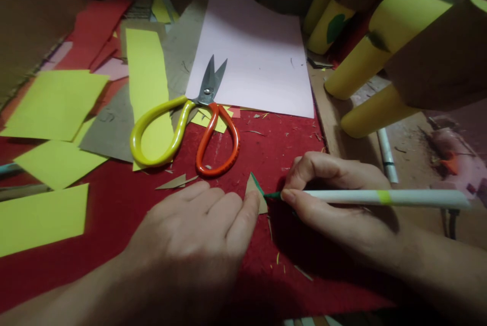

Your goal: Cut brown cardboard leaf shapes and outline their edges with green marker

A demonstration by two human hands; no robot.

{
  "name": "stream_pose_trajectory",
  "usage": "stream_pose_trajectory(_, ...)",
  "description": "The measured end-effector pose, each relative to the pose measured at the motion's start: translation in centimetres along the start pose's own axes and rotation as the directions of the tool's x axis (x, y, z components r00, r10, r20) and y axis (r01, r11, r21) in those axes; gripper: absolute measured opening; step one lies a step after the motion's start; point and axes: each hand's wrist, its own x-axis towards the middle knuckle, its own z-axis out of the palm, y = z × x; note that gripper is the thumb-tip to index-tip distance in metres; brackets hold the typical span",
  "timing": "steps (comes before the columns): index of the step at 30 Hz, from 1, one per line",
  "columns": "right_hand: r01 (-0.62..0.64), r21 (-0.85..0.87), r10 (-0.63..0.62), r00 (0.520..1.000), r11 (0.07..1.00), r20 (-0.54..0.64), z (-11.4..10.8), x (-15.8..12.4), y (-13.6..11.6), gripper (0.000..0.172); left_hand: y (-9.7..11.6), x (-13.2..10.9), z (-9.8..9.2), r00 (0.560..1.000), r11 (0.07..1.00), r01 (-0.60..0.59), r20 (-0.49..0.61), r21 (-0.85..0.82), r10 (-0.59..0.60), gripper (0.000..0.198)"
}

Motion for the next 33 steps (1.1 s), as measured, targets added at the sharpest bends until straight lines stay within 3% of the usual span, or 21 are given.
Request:
stream_pose_trajectory(9, -0.006, -0.002, 0.006, 0.998, 1.0, 0.062, -0.34, -0.13, -0.02, 0.018, -0.26, -0.02, -0.22, 1.0, 1.0, 0.0, 0.011, 0.008, 0.0, 0.032)
stream_pose_trajectory(18, 0.0, 0.036, 0.001, 0.999, 0.999, -0.037, 0.02, -0.22, 0.15, 0.015, 0.01, 0.07, -0.29, 0.998, 0.999, 0.033, 0.061, -0.002, -0.033, 0.034)
stream_pose_trajectory(33, 0.024, -0.088, -0.016, 0.995, 0.996, 0.094, -0.65, -0.02, -0.32, 0.018, -0.16, -0.02, -0.08, 1.0, 0.999, 0.01, 0.02, 0.033, -0.01, 0.031)
